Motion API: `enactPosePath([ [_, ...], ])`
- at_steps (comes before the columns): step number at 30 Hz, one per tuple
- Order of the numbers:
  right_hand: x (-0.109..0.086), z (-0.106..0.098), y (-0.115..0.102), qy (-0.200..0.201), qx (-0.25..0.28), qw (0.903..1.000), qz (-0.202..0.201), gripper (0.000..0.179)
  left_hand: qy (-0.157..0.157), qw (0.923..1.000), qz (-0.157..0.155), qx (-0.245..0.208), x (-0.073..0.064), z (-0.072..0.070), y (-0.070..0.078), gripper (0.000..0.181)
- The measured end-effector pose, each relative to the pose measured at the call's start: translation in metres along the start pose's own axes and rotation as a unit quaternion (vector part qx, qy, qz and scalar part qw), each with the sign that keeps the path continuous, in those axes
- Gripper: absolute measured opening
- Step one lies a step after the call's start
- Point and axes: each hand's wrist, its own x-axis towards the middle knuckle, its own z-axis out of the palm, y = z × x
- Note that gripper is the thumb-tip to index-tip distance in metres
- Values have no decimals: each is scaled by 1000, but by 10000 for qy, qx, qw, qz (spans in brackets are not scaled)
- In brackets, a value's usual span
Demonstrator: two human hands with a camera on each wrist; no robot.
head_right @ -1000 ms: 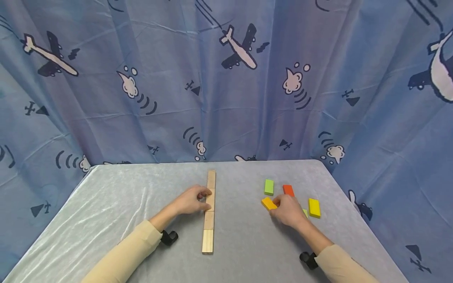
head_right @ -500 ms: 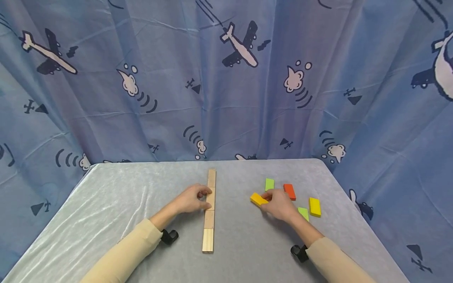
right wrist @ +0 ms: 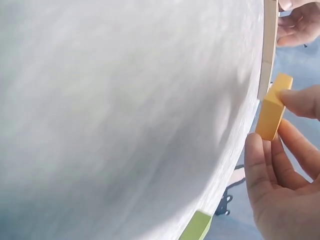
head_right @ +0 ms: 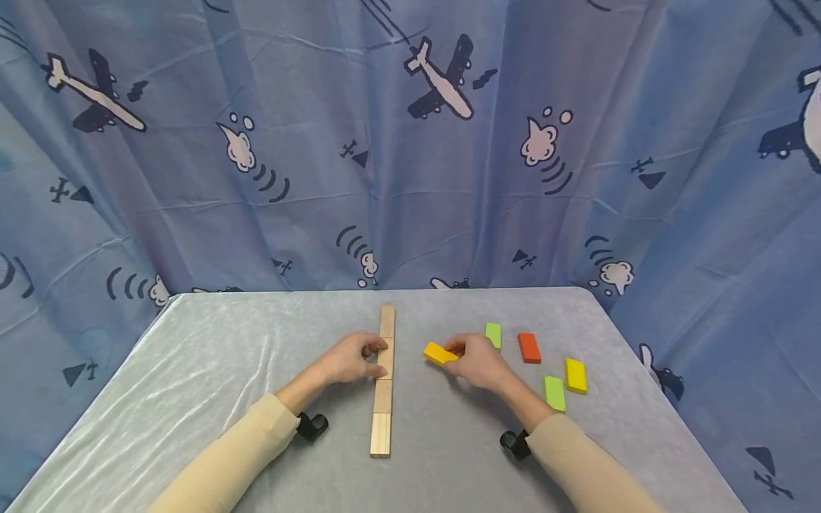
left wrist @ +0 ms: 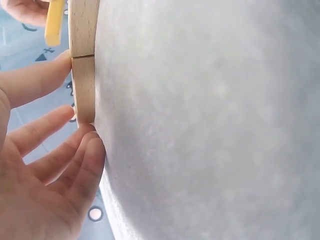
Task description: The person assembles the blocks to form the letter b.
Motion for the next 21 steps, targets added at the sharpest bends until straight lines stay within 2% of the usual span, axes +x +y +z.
enactPosePath([
  [4, 5, 6, -8, -88, 79, 9998, -154, 32, -11, 10000, -41, 13, 1, 0, 1, 46],
  [11, 17, 19, -19, -121, -96, 9994, -314, 31, -7, 10000, -70, 70, 2, 0, 1, 45],
  [17, 26, 27, -22, -153, -209, 9984, -495, 30, -28, 9999, -144, 85, 1, -1, 3, 44],
  [21, 30, 31, -23, -241, -168, 9984, -478, 30, -42, 9999, -151, 64, 1, 0, 3, 43],
])
